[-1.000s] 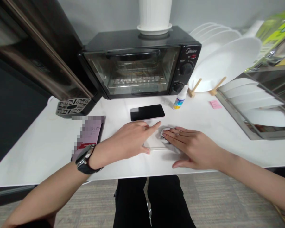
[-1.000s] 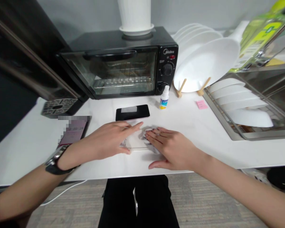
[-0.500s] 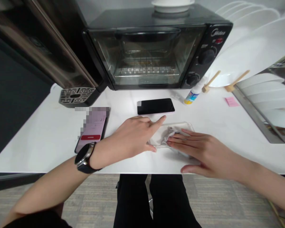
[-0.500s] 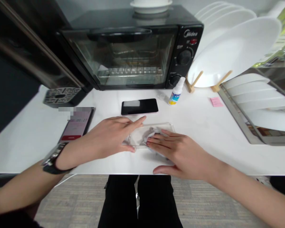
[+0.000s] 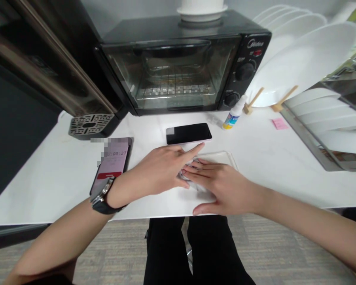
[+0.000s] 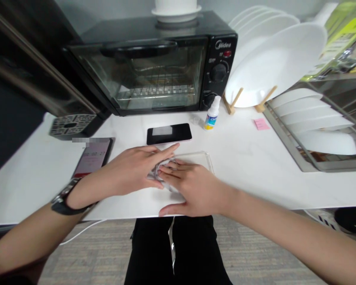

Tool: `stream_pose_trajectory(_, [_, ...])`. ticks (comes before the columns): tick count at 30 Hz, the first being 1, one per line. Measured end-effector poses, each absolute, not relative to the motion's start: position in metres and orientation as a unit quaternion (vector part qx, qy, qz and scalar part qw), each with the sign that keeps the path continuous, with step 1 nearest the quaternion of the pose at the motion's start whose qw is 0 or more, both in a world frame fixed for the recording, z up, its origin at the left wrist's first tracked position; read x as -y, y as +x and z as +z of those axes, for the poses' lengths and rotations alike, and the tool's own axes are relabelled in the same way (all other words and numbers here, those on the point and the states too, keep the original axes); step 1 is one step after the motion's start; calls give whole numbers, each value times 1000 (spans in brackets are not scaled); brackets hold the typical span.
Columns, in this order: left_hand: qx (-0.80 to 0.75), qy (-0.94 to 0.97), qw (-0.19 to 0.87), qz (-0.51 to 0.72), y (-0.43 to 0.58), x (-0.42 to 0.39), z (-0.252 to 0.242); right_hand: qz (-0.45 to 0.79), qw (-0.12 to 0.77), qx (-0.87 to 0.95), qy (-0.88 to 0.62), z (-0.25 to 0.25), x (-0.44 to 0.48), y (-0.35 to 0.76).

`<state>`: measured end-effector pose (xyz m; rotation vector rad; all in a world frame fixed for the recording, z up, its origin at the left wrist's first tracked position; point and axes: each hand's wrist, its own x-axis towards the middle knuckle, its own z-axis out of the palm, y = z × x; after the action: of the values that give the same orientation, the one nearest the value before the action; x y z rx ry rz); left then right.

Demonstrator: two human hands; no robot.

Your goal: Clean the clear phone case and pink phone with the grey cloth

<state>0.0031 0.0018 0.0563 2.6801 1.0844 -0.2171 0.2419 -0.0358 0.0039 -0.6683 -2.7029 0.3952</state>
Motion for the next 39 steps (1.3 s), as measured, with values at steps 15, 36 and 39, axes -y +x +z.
stream_pose_trajectory(15, [-351,929,95,-69,-5,-2,52,-13,134,954,-268,9,34,341])
stream_pose_trajectory(36, [-350,928,111,-69,-1,-4,55,72,115,954,-267,15,46,324])
stream_pose_trajectory(39, [-341,932,113,-54,0,-4,54,17,116,950,-289,16,39,335])
